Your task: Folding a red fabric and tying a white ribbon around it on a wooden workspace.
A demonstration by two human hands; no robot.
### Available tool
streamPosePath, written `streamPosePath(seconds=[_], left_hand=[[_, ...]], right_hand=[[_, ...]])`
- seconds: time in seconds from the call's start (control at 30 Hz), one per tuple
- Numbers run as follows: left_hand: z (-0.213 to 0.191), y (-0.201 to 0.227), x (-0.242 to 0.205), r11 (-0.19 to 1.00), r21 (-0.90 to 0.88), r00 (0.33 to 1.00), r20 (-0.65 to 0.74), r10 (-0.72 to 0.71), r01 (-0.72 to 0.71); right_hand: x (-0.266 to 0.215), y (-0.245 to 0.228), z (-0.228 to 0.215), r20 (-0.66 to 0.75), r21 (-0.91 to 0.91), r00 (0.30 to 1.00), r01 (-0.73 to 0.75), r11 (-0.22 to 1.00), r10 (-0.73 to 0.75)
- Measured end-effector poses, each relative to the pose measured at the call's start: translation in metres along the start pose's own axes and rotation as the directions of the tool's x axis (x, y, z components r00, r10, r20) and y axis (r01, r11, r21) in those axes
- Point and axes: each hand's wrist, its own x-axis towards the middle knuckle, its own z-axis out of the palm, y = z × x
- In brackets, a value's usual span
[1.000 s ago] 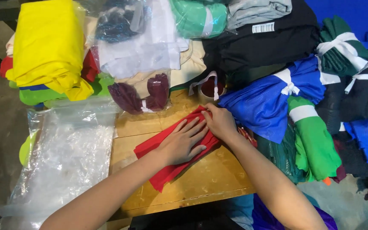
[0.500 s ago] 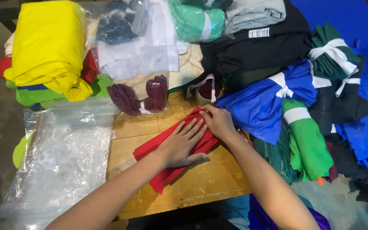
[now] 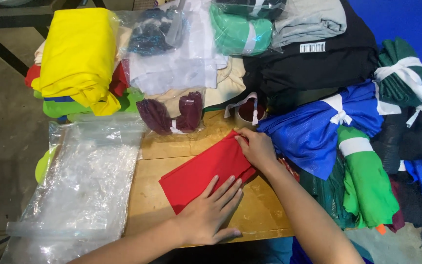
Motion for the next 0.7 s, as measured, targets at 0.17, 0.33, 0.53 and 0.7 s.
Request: streamPosePath(seconds=[0.17, 0.33, 0.53, 0.7], left_hand=[[0.002, 0.022, -0.018, 0.994, -0.108, 0.999, -0.043, -0.022, 0.017], [-0.015, 0.032, -0.029, 0.943, -0.33, 0.99, -0.124, -0.072, 0.027], [-0.002, 0.026, -0.05, 0.882, -0.365, 0.721, -0.518, -0.459, 0.3], [0.016, 0.016, -0.047, 0.86, -0.173, 0.765, -0.398, -0.507, 0.48]], right_hand=[[0.001, -0.003, -0.002, 0.015, -0.004, 1.0, -0.003, 1.0, 0.003], [0.001, -0.002, -0.003, 0.021, 0.016, 0.999, -0.046, 0.999, 0.045], [-0.012, -0.031, -0.013, -0.118, -0.175, 0.993, 0.008, 0.985, -0.029], [-0.024, -0.074, -0.02, -0.462, -0.188, 0.67, 0.567, 0.802, -0.582]])
